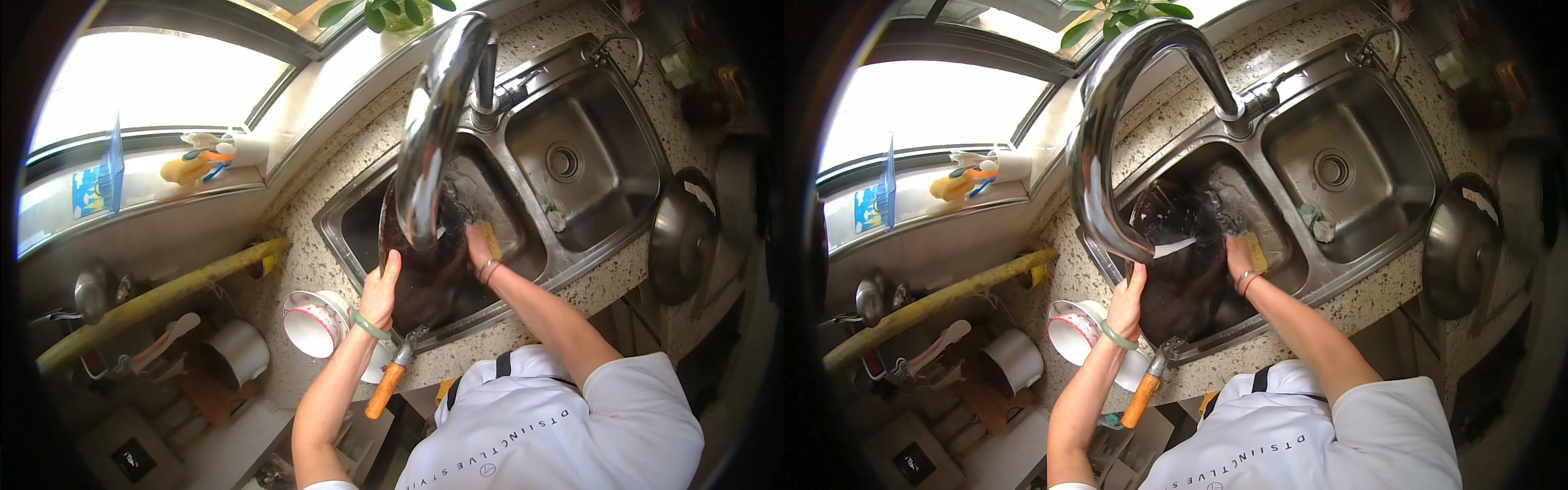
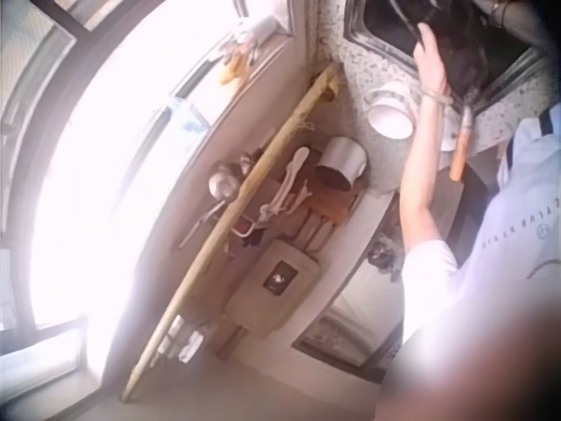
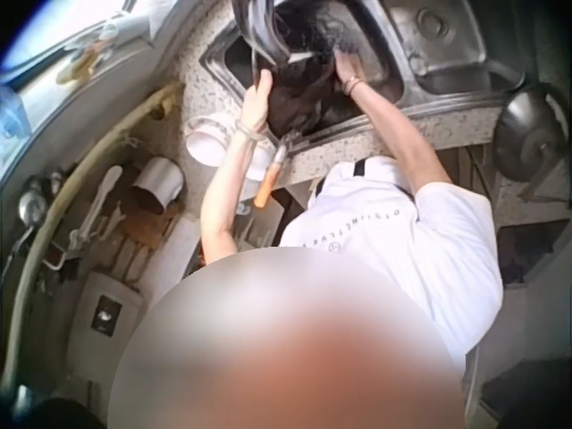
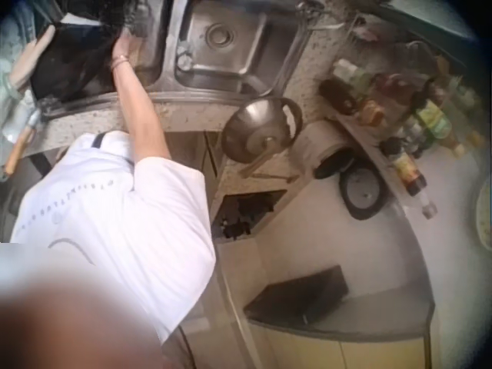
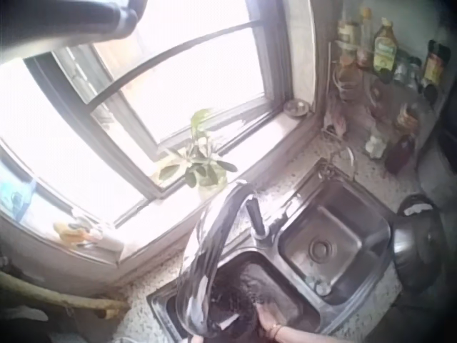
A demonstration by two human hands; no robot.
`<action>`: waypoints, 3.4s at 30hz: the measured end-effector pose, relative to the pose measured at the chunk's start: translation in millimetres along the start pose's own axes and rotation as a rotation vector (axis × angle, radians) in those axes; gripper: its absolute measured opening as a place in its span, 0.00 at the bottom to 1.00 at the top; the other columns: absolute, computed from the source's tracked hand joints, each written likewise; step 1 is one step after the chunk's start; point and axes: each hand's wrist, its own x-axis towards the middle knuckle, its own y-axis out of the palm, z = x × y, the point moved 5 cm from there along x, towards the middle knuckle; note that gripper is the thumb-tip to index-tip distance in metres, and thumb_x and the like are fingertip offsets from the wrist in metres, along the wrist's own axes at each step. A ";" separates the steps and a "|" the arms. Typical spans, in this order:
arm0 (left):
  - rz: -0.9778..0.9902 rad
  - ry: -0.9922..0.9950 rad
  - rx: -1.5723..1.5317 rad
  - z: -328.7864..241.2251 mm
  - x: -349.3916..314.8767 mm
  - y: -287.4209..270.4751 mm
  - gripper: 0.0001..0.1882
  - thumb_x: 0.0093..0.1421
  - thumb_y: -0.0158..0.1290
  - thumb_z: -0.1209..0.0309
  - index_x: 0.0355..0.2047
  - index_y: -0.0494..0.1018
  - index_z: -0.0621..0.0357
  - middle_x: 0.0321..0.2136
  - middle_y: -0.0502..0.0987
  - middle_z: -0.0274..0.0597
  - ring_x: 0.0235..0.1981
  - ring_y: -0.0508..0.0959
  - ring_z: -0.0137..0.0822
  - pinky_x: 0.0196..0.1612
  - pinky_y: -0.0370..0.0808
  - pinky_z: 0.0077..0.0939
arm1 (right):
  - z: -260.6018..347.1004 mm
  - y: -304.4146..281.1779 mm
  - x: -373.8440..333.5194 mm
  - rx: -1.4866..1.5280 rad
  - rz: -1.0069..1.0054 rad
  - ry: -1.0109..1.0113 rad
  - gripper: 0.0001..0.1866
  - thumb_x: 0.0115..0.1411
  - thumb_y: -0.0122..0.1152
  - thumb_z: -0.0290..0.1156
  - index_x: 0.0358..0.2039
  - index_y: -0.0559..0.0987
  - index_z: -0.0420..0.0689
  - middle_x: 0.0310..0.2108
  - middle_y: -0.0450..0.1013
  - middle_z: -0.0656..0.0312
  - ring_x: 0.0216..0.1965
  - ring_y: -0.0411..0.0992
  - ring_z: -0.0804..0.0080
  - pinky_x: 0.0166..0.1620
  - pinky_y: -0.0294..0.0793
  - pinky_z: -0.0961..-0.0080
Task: The person scrubs a black wok with a steel wool pad under running water in a double-basin sink, rinses it, and dries it with a cloth. They then wipe the wok's interior with a sponge soaked in oil from a small bowl.
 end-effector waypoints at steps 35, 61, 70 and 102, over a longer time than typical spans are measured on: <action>0.195 0.174 -0.483 -24.7 -91.3 -41.4 0.35 0.65 0.42 0.45 0.63 0.59 0.57 0.60 0.66 0.43 0.59 0.67 0.41 0.63 0.63 0.40 | 167.0 -6.8 -82.9 -0.213 -0.038 -0.762 0.18 0.68 0.45 0.36 0.52 0.74 0.39 0.55 0.70 0.53 0.59 0.65 0.60 0.61 0.61 0.71; 0.085 0.259 -0.290 -21.8 -114.1 -29.5 0.37 0.63 0.49 0.49 0.63 0.56 0.63 0.60 0.65 0.46 0.59 0.67 0.42 0.63 0.63 0.38 | 313.3 98.4 -139.5 -0.494 0.214 -1.385 0.16 0.56 0.56 0.35 0.45 0.76 0.43 0.48 0.72 0.53 0.52 0.70 0.57 0.54 0.69 0.67; 0.093 0.281 -0.409 -15.3 -116.4 -59.0 0.34 0.66 0.43 0.47 0.63 0.59 0.58 0.60 0.65 0.45 0.60 0.66 0.43 0.63 0.62 0.41 | 164.5 24.4 -57.1 0.069 0.243 -0.482 0.20 0.68 0.47 0.40 0.52 0.74 0.39 0.50 0.73 0.60 0.52 0.69 0.72 0.56 0.65 0.77; 0.139 -0.015 -0.701 -6.4 20.6 -65.8 0.23 0.66 0.49 0.63 0.56 0.66 0.65 0.54 0.72 0.51 0.55 0.72 0.48 0.59 0.68 0.47 | 61.5 -54.9 8.1 -0.073 0.096 0.414 0.18 0.63 0.52 0.39 0.42 0.78 0.36 0.41 0.76 0.56 0.40 0.74 0.67 0.44 0.72 0.69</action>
